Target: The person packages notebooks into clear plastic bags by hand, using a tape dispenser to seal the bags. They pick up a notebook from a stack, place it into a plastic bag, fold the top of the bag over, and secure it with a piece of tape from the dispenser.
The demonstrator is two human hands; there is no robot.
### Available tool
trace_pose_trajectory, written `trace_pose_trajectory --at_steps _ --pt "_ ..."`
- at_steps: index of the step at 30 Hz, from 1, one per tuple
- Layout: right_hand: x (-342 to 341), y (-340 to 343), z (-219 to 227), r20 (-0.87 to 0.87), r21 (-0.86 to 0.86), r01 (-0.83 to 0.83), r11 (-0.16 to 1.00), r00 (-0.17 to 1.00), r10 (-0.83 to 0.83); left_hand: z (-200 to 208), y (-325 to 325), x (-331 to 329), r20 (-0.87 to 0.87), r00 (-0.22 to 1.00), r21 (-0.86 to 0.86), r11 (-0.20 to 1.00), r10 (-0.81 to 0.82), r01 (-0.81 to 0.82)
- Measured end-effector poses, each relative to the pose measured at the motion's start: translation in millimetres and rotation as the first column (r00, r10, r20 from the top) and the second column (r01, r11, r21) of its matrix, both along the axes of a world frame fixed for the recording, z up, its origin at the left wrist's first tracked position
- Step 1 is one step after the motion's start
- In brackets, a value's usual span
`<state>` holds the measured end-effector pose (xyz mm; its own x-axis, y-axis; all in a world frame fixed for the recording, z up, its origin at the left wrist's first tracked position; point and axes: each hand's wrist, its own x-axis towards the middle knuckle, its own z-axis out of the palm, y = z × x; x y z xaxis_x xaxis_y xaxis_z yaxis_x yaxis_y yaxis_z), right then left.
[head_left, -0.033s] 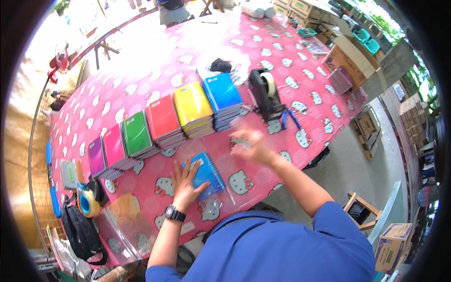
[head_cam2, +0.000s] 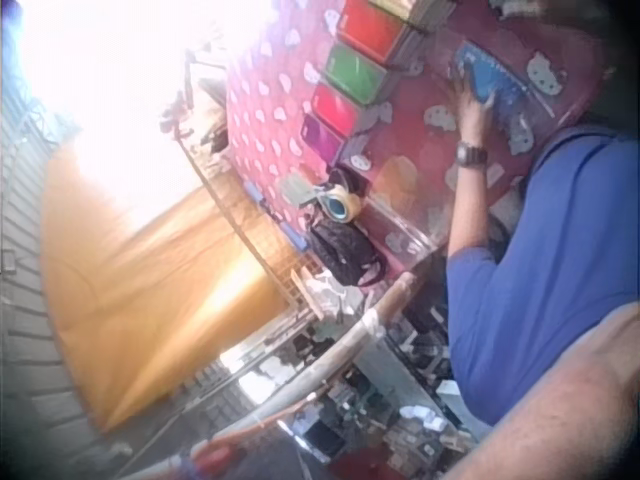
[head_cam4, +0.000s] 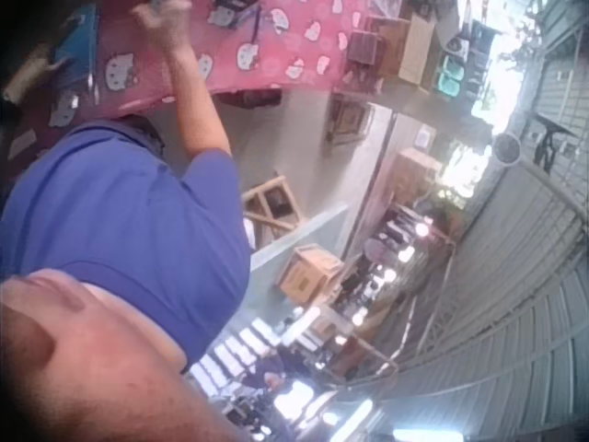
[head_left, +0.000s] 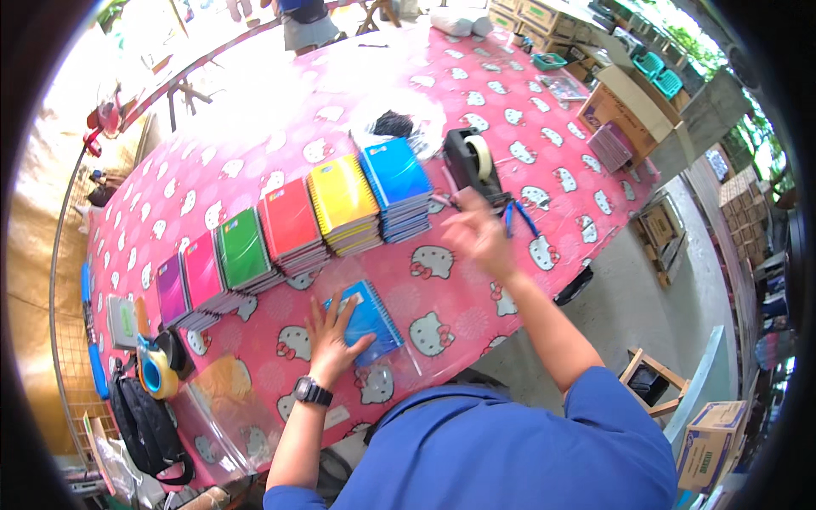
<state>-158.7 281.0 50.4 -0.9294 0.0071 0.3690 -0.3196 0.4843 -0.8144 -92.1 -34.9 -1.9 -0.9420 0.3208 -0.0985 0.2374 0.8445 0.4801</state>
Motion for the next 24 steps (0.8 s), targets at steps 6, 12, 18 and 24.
trace_pose_trajectory --at_steps 6,12,18,24 --pt "-70.0 131.0 -46.0 0.270 0.054 0.520 0.852 0.814 -0.514 2.0 11.8 -2.8 0.006 1.000 0.005 1.000 -0.028 0.028" --pt "-53.8 112.7 -29.7 0.197 -0.565 0.221 0.795 0.972 -0.130 -0.8 2.6 -0.4 0.017 1.000 0.005 1.000 0.001 -0.001" --pt "-18.0 117.4 -73.3 0.504 -0.484 0.505 0.714 0.829 -0.245 -2.0 5.7 -2.4 0.011 1.000 -0.012 1.000 -0.004 0.005" --pt "-3.6 2.9 -42.4 0.688 -0.438 0.190 0.879 0.699 0.192 -10.5 -0.1 0.5 0.021 0.999 0.004 0.999 0.046 -0.046"
